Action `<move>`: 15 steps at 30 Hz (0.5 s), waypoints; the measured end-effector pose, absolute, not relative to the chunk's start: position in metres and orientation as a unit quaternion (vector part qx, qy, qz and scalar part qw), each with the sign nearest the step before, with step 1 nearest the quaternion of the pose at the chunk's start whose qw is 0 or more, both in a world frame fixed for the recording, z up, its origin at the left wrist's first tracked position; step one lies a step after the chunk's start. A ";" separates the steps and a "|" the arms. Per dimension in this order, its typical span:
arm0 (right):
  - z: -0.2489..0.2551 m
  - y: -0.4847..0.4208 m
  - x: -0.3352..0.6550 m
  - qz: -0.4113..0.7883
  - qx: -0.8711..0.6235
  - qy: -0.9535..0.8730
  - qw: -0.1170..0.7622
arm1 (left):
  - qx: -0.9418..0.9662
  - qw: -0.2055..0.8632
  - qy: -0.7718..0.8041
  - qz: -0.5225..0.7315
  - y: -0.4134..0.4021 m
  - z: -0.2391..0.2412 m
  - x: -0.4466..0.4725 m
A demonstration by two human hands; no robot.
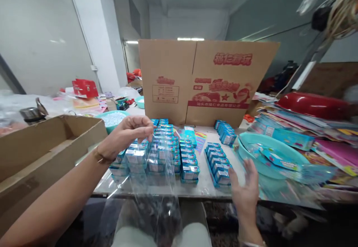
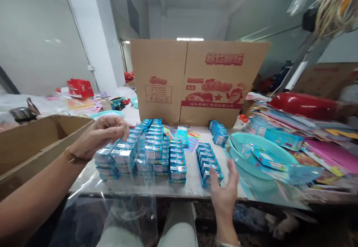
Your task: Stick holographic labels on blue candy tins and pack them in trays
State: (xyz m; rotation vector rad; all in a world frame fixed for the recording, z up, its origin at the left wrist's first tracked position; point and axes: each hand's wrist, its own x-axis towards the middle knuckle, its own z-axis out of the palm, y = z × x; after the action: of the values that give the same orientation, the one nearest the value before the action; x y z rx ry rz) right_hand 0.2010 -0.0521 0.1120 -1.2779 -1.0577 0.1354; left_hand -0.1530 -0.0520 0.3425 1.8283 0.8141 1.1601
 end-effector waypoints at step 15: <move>0.213 -0.073 0.170 0.652 -0.180 -0.524 0.518 | 0.506 0.722 0.123 0.455 -0.023 0.272 -0.056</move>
State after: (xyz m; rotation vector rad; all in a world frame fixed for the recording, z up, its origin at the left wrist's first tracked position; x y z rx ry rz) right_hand 0.1702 -0.0731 0.2133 -0.4326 -1.2566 1.5651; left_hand -0.0563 -0.0228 0.2723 1.1181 0.2707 1.0045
